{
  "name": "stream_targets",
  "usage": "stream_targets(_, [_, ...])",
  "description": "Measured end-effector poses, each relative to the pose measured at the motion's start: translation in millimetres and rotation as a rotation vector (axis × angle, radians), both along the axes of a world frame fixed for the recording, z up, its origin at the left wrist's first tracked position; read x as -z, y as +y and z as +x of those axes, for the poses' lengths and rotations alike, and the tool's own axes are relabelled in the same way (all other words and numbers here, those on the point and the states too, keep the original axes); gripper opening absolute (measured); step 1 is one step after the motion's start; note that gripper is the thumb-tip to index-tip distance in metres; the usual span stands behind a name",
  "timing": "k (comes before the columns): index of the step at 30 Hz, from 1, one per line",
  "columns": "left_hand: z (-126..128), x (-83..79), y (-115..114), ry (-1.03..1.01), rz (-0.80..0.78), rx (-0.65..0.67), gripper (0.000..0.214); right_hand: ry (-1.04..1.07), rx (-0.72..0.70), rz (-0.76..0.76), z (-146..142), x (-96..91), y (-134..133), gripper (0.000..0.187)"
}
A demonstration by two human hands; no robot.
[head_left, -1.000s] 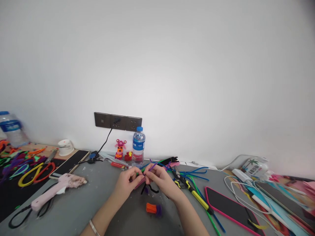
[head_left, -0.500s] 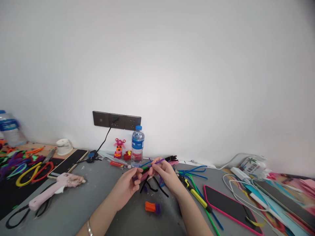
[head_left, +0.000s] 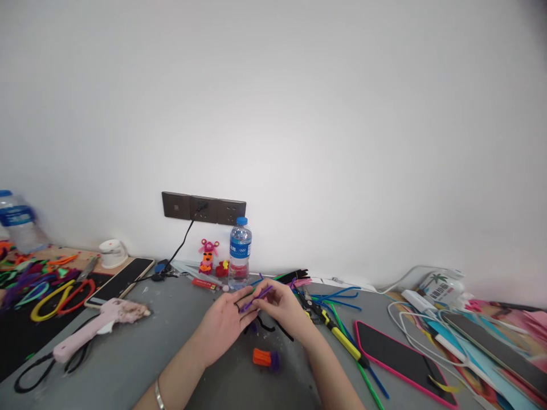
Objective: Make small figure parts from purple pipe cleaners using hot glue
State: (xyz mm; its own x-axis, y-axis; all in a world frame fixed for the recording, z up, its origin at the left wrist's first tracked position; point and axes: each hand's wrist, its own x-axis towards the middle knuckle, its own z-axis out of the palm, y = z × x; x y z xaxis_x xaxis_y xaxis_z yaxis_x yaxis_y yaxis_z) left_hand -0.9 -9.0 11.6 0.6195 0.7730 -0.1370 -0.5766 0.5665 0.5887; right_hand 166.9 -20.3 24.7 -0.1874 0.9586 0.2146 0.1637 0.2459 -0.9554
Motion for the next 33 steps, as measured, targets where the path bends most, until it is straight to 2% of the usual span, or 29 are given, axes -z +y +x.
stream_targets(5, [0.5,-1.5,-3.5,-0.009,0.020,0.027,0.036,-0.184,0.025,0.047,-4.9,-1.9,-2.4,0.003])
stream_targets(18, [-2.8,-4.7,-3.8,-0.058,-0.030,0.047,0.039,-0.155,-0.023,0.091,3.9,-6.9,-2.6,0.005])
stream_targets(27, [-3.0,-0.9,-1.5,-0.055,0.025,0.053,0.039,-0.196,-0.025,0.076,5.1,0.8,-0.9,0.003])
stream_targets(33, [-3.2,5.0,-1.8,0.025,0.077,0.003,0.042,-0.219,-0.022,0.081,5.7,1.4,-1.3,0.004])
